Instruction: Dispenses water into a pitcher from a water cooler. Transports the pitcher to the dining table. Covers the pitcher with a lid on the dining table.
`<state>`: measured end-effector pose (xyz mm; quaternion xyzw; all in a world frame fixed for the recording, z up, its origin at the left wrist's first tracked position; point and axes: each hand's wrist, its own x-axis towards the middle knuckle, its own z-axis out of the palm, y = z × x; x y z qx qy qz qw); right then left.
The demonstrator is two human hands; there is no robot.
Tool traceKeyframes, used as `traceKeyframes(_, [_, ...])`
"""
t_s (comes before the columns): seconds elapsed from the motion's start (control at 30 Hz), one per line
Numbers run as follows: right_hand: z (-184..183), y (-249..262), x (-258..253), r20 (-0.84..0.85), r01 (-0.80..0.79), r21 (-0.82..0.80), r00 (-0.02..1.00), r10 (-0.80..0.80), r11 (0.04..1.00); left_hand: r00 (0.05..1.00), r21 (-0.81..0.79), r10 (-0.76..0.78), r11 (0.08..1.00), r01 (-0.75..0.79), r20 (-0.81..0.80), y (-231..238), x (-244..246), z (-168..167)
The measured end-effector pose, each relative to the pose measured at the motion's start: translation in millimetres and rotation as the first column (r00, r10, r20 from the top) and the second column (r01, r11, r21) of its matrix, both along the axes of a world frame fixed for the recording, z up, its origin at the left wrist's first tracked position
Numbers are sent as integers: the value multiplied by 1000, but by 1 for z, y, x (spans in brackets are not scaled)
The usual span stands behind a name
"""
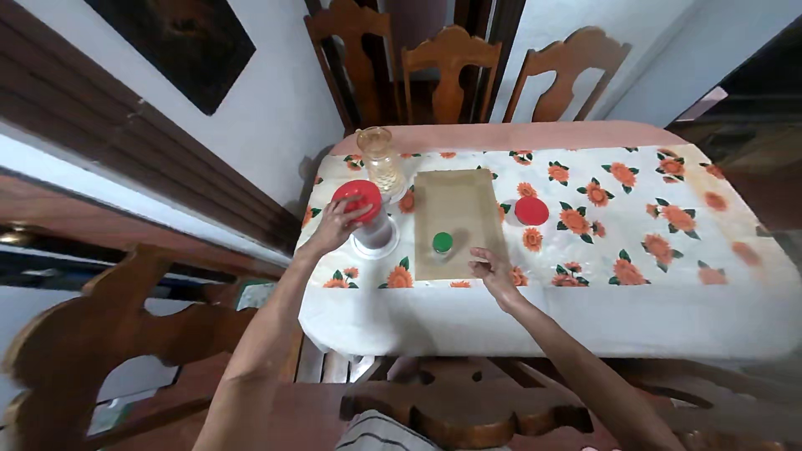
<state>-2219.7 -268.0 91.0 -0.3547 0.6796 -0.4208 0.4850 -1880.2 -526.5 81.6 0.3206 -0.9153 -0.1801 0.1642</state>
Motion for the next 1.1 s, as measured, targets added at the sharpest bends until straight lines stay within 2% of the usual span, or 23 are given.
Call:
traceKeyframes(0.17, [-29, -21, -2, -131, -159, 181, 974, 184, 971, 979, 5, 25, 1000, -26, 201, 10, -10, 4])
traceKeyframes(0.27, [-56, -43, 9, -220, -201, 218, 943, 248, 955, 974, -20, 62, 998, -59, 217, 11, -17, 9])
traceKeyframes(0.37, [-84, -63, 23, -276, -172, 161, 937, 212, 972, 971, -18, 138, 990, -138, 196, 14, -27, 12])
traceKeyframes(0.5, [-110, -80, 44, -301, -7, 53, 953, 22, 999, 973, -33, 180, 984, -177, 147, 16, -28, 5])
traceKeyframes(0.6, [-103, -83, 64, -252, -22, 41, 967, 32, 999, 973, -12, 202, 979, -202, 110, 18, -32, 5])
traceKeyframes(0.67, [-95, -85, 83, -219, -101, 40, 970, 107, 994, 970, 7, 219, 975, -221, 104, 19, -33, 3])
traceKeyframes(0.77, [-101, -93, 118, -180, -224, -21, 959, 217, 974, 963, 21, 243, 969, -247, 116, 19, -31, -2])
traceKeyframes(0.93, [-108, -100, 154, -261, -351, 18, 902, 343, 936, 974, -57, 222, 974, -219, 51, 21, -30, -11])
traceKeyframes(1.0, [-103, -99, 152, -311, -398, 93, 859, 406, 913, 982, -130, 189, 973, -189, -14, 21, -28, -23])
traceKeyframes(1.1, [-65, -87, 128, -393, -459, 377, 708, 588, 804, 988, -205, 138, 967, -148, -63, 22, -26, -33])
